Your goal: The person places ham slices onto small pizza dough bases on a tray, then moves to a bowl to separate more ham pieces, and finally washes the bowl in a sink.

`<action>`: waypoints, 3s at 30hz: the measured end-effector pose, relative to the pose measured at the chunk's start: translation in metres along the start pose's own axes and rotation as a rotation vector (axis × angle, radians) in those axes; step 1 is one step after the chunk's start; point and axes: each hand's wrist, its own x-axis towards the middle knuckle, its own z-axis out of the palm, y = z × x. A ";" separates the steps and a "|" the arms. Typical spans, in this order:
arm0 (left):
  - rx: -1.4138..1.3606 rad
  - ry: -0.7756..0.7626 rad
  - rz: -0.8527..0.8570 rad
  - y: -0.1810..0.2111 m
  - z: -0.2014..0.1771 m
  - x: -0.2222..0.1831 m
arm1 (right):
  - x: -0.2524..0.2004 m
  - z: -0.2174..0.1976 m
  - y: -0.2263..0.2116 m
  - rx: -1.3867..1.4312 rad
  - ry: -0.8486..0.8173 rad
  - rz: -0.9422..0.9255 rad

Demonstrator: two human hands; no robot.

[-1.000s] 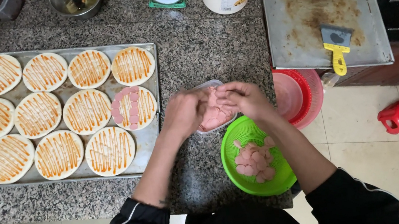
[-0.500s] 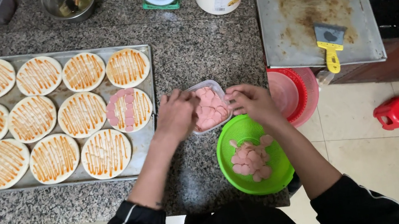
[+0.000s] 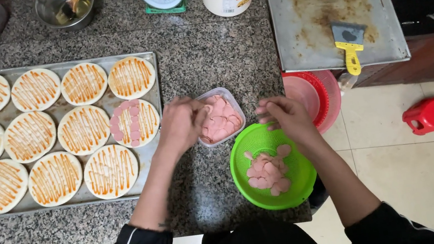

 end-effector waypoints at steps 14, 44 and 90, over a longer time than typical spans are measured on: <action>-0.520 -0.278 -0.046 0.092 -0.031 -0.053 | -0.014 -0.022 0.026 0.011 0.053 -0.037; 0.120 -0.262 -0.116 -0.015 0.046 0.037 | -0.069 -0.072 0.067 -0.535 0.032 0.244; -0.924 0.249 -0.198 0.083 0.051 -0.003 | -0.238 -0.160 0.118 0.203 0.459 0.306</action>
